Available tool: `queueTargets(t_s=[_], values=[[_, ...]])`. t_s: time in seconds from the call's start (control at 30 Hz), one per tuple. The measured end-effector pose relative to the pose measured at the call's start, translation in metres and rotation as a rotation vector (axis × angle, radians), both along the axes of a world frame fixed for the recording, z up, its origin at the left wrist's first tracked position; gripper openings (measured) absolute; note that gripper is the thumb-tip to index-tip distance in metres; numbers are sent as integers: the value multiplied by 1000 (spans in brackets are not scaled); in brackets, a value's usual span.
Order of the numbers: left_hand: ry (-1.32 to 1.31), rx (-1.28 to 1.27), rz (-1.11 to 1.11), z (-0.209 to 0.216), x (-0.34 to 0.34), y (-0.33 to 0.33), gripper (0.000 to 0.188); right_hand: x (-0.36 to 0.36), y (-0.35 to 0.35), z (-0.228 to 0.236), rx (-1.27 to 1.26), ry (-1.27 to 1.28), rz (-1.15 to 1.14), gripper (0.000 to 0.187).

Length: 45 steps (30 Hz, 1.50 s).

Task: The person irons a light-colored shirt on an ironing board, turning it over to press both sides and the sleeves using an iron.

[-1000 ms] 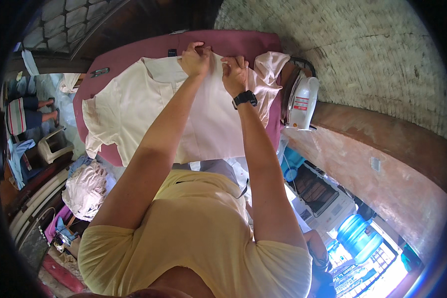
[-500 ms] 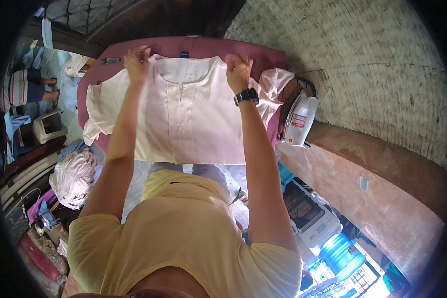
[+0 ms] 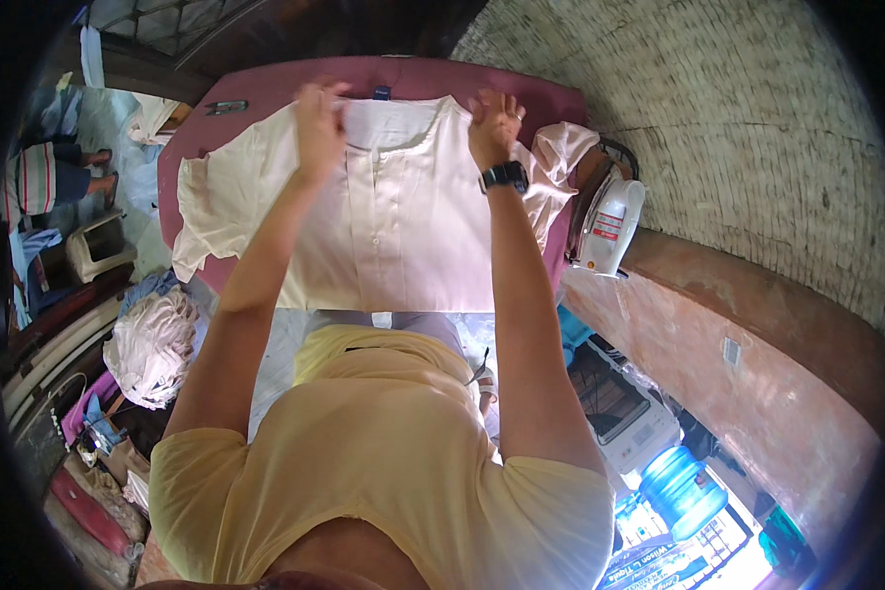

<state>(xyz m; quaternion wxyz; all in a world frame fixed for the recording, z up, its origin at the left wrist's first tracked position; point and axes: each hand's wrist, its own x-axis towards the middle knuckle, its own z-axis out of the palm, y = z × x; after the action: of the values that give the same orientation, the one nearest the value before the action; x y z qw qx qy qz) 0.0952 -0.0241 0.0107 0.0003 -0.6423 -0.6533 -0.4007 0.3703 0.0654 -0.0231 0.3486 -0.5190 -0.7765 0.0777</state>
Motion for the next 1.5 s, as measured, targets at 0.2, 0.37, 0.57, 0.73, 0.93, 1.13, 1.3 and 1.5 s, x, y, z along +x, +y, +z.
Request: queueTargets(t_s=[0.2,0.37,0.57,0.73,0.93,1.13,1.3,1.5], values=[[192,-193,-563,-19,86,-7,50,45,-45,11,-22,-240,-147,23],[316,-199,-475,-27,94,4,56,72,-42,4,-6,-252,-182,23],[384,-192,-492,-22,95,20,47,109,-64,27,197,-203,-313,17],[-50,-196,-503,-12,80,43,26,219,-81,61,-62,-618,-990,65],[-224,-148,-347,20,69,65,15,290,-62,67,-389,-42,-655,78],[-70,-396,-408,-6,26,1,10,188,-66,185,-192,-120,-446,77],[127,-343,-323,-17,40,-23,16,69,-49,168,-26,-217,-111,71],[141,-295,-285,-24,45,-24,18,-32,-25,112,-240,-337,-70,68]])
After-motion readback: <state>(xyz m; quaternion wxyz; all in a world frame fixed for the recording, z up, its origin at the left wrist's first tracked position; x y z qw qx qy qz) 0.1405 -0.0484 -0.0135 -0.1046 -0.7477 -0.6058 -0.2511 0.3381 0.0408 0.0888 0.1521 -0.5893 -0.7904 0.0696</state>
